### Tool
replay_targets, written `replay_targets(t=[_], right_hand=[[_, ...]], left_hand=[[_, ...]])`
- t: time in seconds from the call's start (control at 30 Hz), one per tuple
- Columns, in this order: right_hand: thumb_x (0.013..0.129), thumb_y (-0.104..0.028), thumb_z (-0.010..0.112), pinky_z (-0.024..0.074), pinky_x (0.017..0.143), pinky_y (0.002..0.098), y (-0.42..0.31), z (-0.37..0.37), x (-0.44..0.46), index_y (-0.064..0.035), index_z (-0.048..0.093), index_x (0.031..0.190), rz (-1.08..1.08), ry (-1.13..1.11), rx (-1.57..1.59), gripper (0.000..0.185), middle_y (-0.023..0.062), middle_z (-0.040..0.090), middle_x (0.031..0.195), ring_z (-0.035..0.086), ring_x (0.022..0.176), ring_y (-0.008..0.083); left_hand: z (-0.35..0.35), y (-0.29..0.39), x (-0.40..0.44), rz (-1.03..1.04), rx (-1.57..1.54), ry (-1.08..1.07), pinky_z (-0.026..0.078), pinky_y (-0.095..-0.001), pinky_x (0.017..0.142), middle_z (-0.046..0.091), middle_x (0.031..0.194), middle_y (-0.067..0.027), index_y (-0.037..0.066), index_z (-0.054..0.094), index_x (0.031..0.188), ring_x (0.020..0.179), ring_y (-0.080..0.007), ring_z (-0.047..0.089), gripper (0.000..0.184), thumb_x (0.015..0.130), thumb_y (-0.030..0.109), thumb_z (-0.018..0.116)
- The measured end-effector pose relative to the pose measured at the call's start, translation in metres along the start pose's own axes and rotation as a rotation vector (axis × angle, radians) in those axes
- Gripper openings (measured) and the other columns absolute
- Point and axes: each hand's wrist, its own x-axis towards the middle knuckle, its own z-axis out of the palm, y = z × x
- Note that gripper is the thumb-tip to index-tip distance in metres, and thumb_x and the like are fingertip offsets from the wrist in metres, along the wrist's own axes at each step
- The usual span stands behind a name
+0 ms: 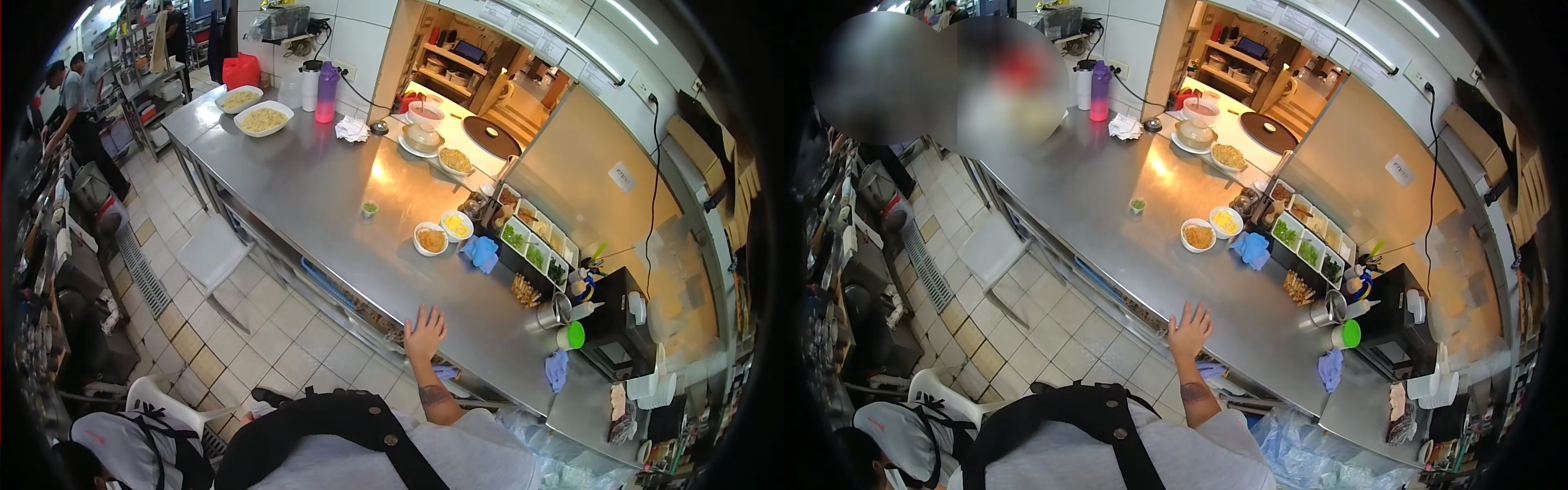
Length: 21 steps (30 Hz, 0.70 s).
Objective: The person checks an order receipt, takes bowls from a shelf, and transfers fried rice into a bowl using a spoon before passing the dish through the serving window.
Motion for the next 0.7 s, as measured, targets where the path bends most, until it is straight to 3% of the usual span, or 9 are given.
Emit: replay_targets(t=[0.17,0.23,0.27,0.3,0.33,0.4,0.53,0.67,0.7], right_hand=[[0.081,-0.034,0.059,0.0241,0.100,0.0528,-0.007,0.000,0.001,-0.0099,0.052,0.123,0.039,0.034,0.081,0.049,0.0198,0.041,0.132,0.035,0.123,0.0380],[0.080,-0.030,0.061,0.0254,0.100,0.0518,-0.021,0.019,0.011,-0.0083,0.052,0.121,0.046,-0.004,0.235,0.047,0.0204,0.042,0.131,0.036,0.123,0.0380],[0.080,-0.027,0.061,0.0263,0.101,0.0505,-0.041,0.021,0.018,-0.0071,0.053,0.119,-0.045,-0.031,0.343,0.045,0.0212,0.042,0.130,0.036,0.122,0.0385],[0.079,-0.025,0.062,0.0272,0.101,0.0493,-0.066,0.021,0.028,-0.0060,0.053,0.118,-0.137,-0.064,0.456,0.044,0.0220,0.042,0.130,0.037,0.121,0.0390],[0.079,-0.022,0.062,0.0281,0.101,0.0480,-0.094,0.024,0.038,-0.0048,0.053,0.116,-0.227,-0.098,0.574,0.042,0.0228,0.042,0.129,0.038,0.121,0.0395],[0.075,-0.020,0.067,0.0270,0.104,0.0469,-0.149,0.039,0.061,-0.0043,0.046,0.124,-0.397,-0.159,0.540,0.055,0.0236,0.038,0.134,0.033,0.126,0.0405],[0.070,-0.028,0.074,0.0232,0.105,0.0528,-0.240,0.077,0.110,-0.0090,0.028,0.139,-0.616,-0.329,0.262,0.085,0.0212,0.027,0.142,0.022,0.134,0.0371],[0.068,-0.032,0.075,0.0220,0.104,0.0562,-0.312,0.102,0.146,-0.0102,0.022,0.141,-0.430,-0.378,-0.016,0.093,0.0231,0.025,0.143,0.020,0.134,0.0383],[0.068,-0.033,0.076,0.0220,0.104,0.0569,-0.333,0.097,0.152,-0.0107,0.022,0.141,-0.358,-0.399,-0.057,0.094,0.0231,0.024,0.143,0.020,0.134,0.0381]], left_hand=[[-0.027,-0.096,0.018,-0.089,0.077,0.124,0.047,-0.0460,0.070,0.062,0.080,-0.0261,-0.006,0.062,0.080,0.079,-0.0405,0.062,0.023,0.073,0.015,0.058],[-0.052,-0.084,0.007,-0.082,0.054,0.236,0.047,-0.0463,0.070,0.062,0.079,-0.0263,-0.006,0.063,0.077,0.080,-0.0408,0.062,0.022,0.072,0.015,0.058],[-0.078,-0.039,-0.009,-0.067,0.032,0.301,0.047,-0.0466,0.071,0.061,0.079,-0.0267,-0.006,0.063,0.074,0.080,-0.0413,0.061,0.022,0.071,0.015,0.057],[-0.074,-0.059,0.008,-0.205,0.146,0.237,0.047,-0.0481,0.071,0.060,0.077,-0.0279,-0.006,0.062,0.073,0.080,-0.0426,0.060,0.022,0.070,0.015,0.055],[-0.082,-0.045,0.006,-0.190,0.194,0.250,0.047,-0.0484,0.071,0.060,0.078,-0.0278,-0.006,0.062,0.073,0.080,-0.0427,0.060,0.024,0.071,0.018,0.056],[-0.086,-0.031,0.021,-0.254,0.173,0.178,0.047,-0.0477,0.075,0.061,0.084,-0.0276,-0.004,0.063,0.081,0.083,-0.0429,0.059,0.027,0.074,0.022,0.059],[-0.071,-0.021,0.048,-0.140,-0.038,0.209,0.047,-0.0483,0.073,0.060,0.080,-0.0262,-0.002,0.062,0.083,0.080,-0.0429,0.059,0.025,0.075,0.022,0.059],[-0.113,-0.003,0.060,-0.078,-0.201,0.085,0.045,-0.0480,0.068,0.060,0.079,-0.0259,-0.002,0.061,0.082,0.079,-0.0437,0.058,0.028,0.078,0.025,0.057],[-0.117,-0.019,0.071,-0.117,-0.221,0.178,0.045,-0.0455,0.065,0.059,0.075,-0.0256,-0.003,0.060,0.083,0.074,-0.0389,0.061,0.028,0.081,0.024,0.056]])
